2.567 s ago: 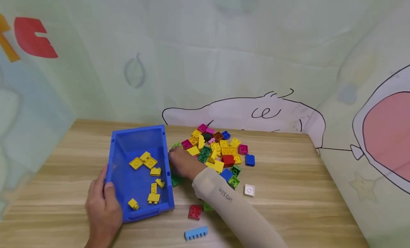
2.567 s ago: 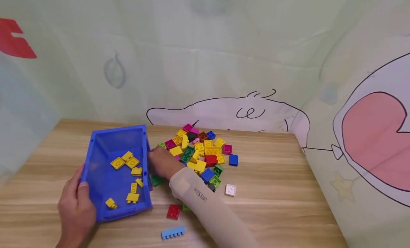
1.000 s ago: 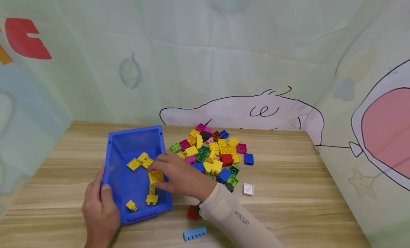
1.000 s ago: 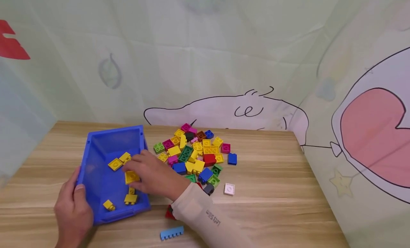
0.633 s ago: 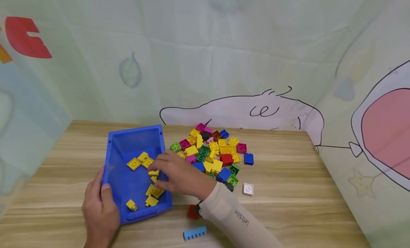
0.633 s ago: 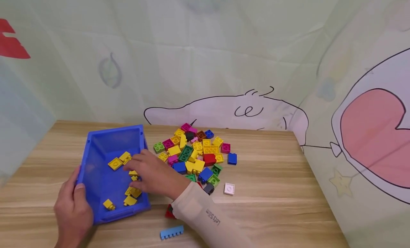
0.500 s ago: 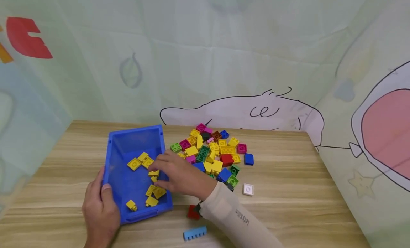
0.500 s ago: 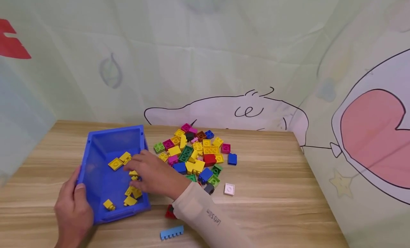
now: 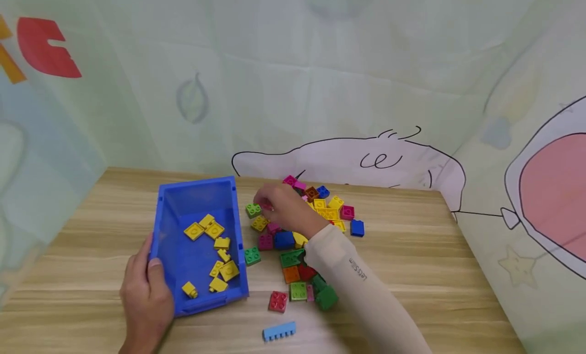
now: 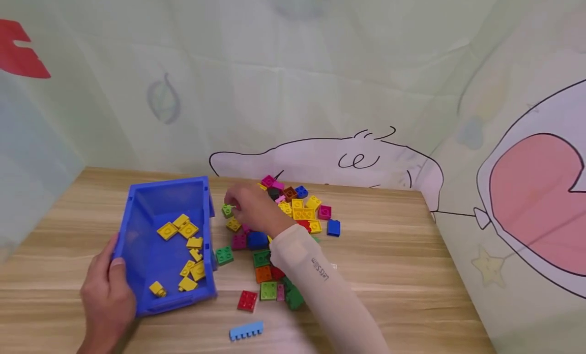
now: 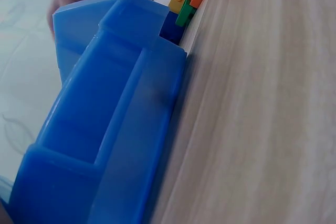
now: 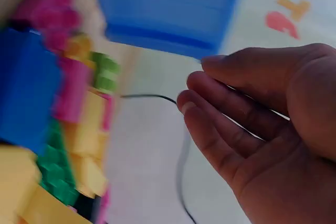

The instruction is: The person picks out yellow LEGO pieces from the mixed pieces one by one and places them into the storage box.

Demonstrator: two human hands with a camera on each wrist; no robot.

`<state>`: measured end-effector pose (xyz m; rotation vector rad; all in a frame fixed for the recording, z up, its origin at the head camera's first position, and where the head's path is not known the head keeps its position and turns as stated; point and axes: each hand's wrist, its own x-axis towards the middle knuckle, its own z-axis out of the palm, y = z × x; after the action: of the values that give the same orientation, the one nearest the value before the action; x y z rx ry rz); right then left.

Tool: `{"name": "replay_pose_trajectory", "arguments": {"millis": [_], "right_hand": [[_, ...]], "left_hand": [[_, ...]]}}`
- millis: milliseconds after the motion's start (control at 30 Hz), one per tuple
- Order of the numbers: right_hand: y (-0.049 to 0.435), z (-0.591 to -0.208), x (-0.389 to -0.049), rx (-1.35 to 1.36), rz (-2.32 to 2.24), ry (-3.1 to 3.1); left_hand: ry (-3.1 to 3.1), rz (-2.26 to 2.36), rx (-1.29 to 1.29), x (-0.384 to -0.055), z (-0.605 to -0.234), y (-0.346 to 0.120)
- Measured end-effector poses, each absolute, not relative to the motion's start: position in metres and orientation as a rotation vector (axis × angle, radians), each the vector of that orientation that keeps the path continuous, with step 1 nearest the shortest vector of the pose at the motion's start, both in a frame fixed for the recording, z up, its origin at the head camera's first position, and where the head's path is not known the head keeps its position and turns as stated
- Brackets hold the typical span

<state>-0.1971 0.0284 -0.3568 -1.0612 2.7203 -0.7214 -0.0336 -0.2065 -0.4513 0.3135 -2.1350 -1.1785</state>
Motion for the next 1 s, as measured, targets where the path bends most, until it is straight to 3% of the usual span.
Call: {"name": "replay_pose_trajectory", "arguments": {"millis": [333,1000], "right_hand": [[0.008,-0.396,-0.213,-1.082,-0.147,2.707],[-0.012,-0.415,-0.208,-1.154,0.118,2.711]], "left_hand": [[-2.15,-1.193,0.295,-0.036,-0.454,-0.201],[-2.167,-1.206,0.334,-0.033,-0.449,-0.207]]}}
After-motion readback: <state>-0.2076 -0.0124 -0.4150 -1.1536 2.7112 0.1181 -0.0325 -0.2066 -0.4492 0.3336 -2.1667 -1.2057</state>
